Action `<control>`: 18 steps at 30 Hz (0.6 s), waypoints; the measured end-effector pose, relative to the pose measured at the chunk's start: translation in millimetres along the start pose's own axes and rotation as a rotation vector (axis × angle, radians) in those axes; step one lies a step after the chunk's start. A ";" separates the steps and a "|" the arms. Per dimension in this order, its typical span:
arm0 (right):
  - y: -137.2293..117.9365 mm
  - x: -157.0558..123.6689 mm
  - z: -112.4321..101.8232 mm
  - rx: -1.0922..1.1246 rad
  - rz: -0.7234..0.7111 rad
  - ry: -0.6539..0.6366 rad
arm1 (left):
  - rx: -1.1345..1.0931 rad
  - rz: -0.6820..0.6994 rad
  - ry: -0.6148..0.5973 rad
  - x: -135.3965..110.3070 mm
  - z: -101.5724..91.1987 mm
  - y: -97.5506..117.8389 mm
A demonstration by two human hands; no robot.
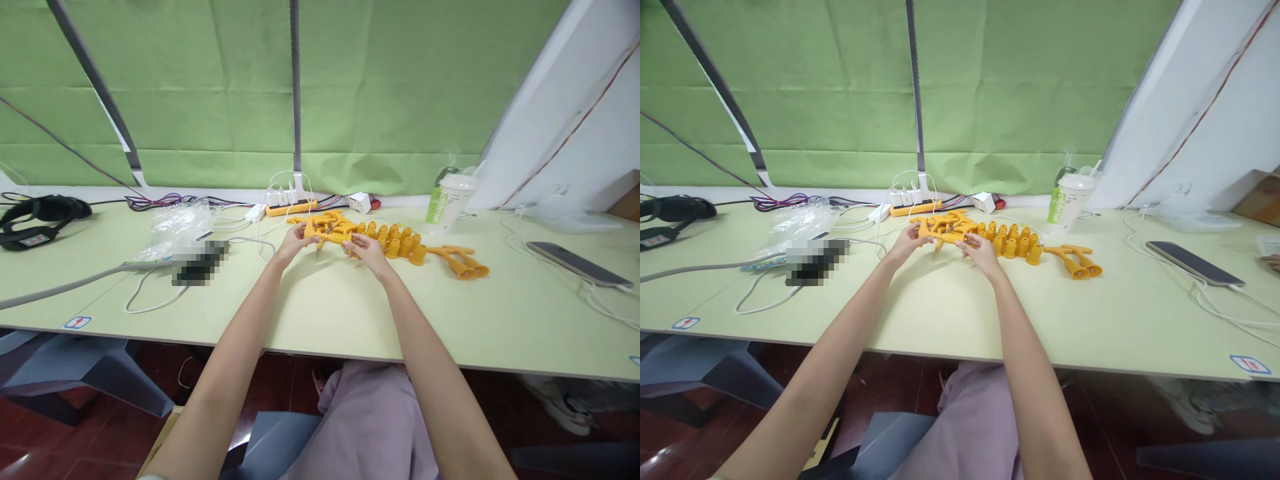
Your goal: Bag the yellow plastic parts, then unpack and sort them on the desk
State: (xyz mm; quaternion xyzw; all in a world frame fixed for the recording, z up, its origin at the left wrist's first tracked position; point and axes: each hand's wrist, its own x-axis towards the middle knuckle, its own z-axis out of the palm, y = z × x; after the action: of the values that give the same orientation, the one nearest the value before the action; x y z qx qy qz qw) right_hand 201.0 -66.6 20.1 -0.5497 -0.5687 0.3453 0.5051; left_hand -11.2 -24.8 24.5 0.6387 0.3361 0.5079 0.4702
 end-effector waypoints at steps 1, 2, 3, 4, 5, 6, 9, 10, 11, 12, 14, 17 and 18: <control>0.3 0.1 0.1 -0.002 0.001 0.000 | 0.002 0.000 0.010 -0.1 0.9 0.9; 0.6 0.2 0.2 -0.005 0.002 0.002 | 0.001 -0.003 0.015 -0.1 1.6 1.7; 0.9 0.4 0.3 -0.007 0.002 0.006 | -0.001 -0.009 0.018 -0.1 2.2 2.3; 1.1 0.6 0.4 -0.009 0.003 0.007 | -0.004 -0.015 0.019 -0.1 2.7 2.8; 1.3 0.7 0.5 -0.010 0.002 0.007 | -0.005 -0.023 0.021 -0.2 3.0 3.2; 1.3 0.7 0.6 -0.009 0.001 0.005 | -0.007 -0.028 0.023 -0.2 3.2 3.5; 0.7 0.3 0.8 -0.009 -0.003 0.001 | -0.017 -0.032 0.024 -0.5 3.6 4.3; 0.4 0.0 0.9 -0.009 -0.004 0.001 | -0.021 -0.030 0.022 -0.6 3.7 4.6; 0.1 -0.3 1.0 -0.010 -0.004 0.003 | -0.026 -0.027 0.021 -0.8 3.9 4.8; -0.1 -0.5 1.1 -0.009 -0.005 0.004 | -0.030 -0.025 0.022 -0.9 4.0 5.0; -0.1 -0.6 1.2 -0.005 -0.008 0.003 | -0.035 -0.024 0.024 -1.1 4.4 5.4; 0.6 -0.3 1.3 -0.004 -0.012 -0.001 | -0.033 -0.021 0.029 -1.1 4.6 5.4; 0.8 -0.2 1.3 -0.007 -0.011 -0.003 | -0.032 -0.017 0.027 -1.1 4.5 5.2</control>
State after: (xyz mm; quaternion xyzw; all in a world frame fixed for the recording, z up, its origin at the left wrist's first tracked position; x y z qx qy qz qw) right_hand 199.9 -66.4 18.9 -0.5479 -0.5737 0.3412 0.5042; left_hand -7.3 -28.7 28.9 0.6213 0.3398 0.5179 0.4799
